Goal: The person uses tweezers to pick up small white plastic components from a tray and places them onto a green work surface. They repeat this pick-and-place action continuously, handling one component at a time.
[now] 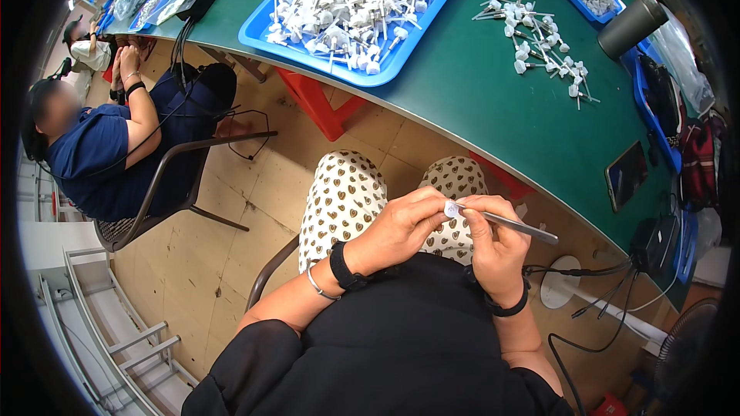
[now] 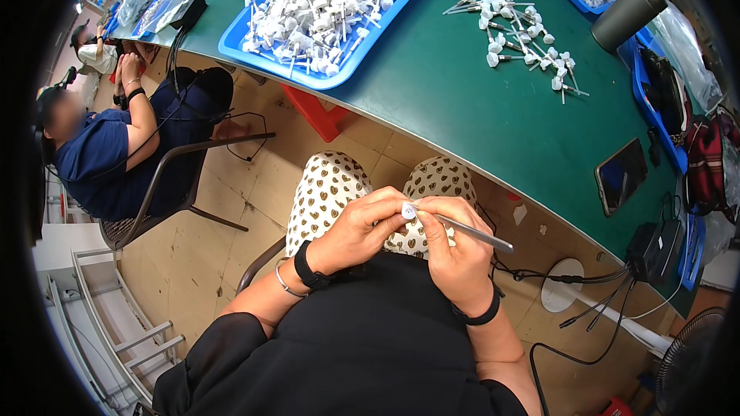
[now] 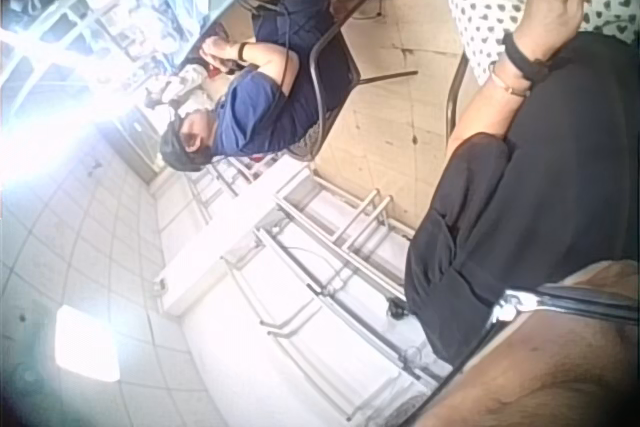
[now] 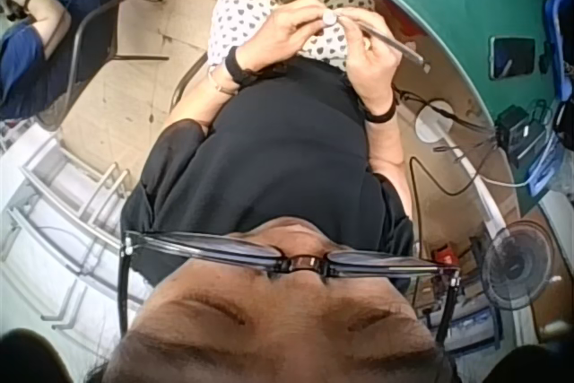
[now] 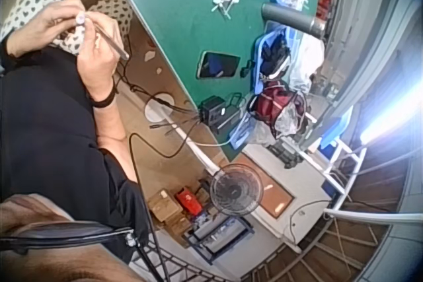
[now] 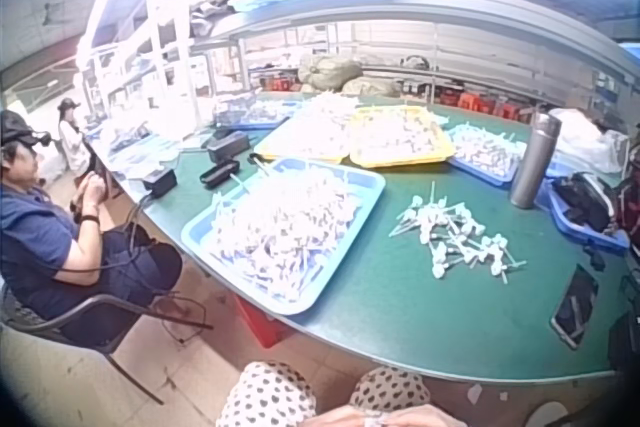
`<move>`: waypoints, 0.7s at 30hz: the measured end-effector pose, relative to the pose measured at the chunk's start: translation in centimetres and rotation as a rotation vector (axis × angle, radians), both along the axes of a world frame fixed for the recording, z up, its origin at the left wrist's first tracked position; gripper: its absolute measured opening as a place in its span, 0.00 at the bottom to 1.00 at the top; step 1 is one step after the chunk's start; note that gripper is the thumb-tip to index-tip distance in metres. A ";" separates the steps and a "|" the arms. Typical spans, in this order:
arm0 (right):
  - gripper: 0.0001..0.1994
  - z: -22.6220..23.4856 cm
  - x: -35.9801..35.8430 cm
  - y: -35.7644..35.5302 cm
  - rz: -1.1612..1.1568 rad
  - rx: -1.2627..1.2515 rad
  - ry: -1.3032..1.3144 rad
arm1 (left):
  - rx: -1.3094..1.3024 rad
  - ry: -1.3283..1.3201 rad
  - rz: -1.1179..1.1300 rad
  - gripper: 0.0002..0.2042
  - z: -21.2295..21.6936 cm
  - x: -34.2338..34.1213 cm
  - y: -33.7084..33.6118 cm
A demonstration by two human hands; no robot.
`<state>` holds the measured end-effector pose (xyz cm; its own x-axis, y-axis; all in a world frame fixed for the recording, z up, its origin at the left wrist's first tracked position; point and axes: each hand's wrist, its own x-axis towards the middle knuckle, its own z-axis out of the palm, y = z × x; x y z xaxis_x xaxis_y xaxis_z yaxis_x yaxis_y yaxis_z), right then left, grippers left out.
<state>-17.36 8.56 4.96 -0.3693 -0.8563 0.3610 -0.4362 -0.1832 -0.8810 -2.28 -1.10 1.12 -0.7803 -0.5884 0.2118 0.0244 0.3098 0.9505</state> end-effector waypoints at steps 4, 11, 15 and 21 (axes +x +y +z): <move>0.03 0.6 -0.3 -0.5 0.055 -0.063 0.229 | -0.007 0.006 -0.005 0.10 -0.1 0.1 -0.1; 0.04 0.7 -0.6 -0.3 0.094 -0.018 0.005 | -0.069 0.029 0.004 0.10 0.3 0.2 -0.4; 0.05 -0.1 0.5 0.3 0.011 -0.023 -0.379 | -0.048 0.043 0.030 0.10 0.8 -0.1 -0.6; 0.05 -0.4 0.4 0.3 0.021 -0.001 -0.386 | -0.093 0.043 0.046 0.10 0.5 0.0 -0.5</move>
<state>-16.91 8.87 4.57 -0.4607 -0.8649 0.1992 -0.0686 -0.1891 -0.9796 -2.29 -1.57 1.58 -0.7419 -0.5999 0.2995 0.0480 0.3980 0.9161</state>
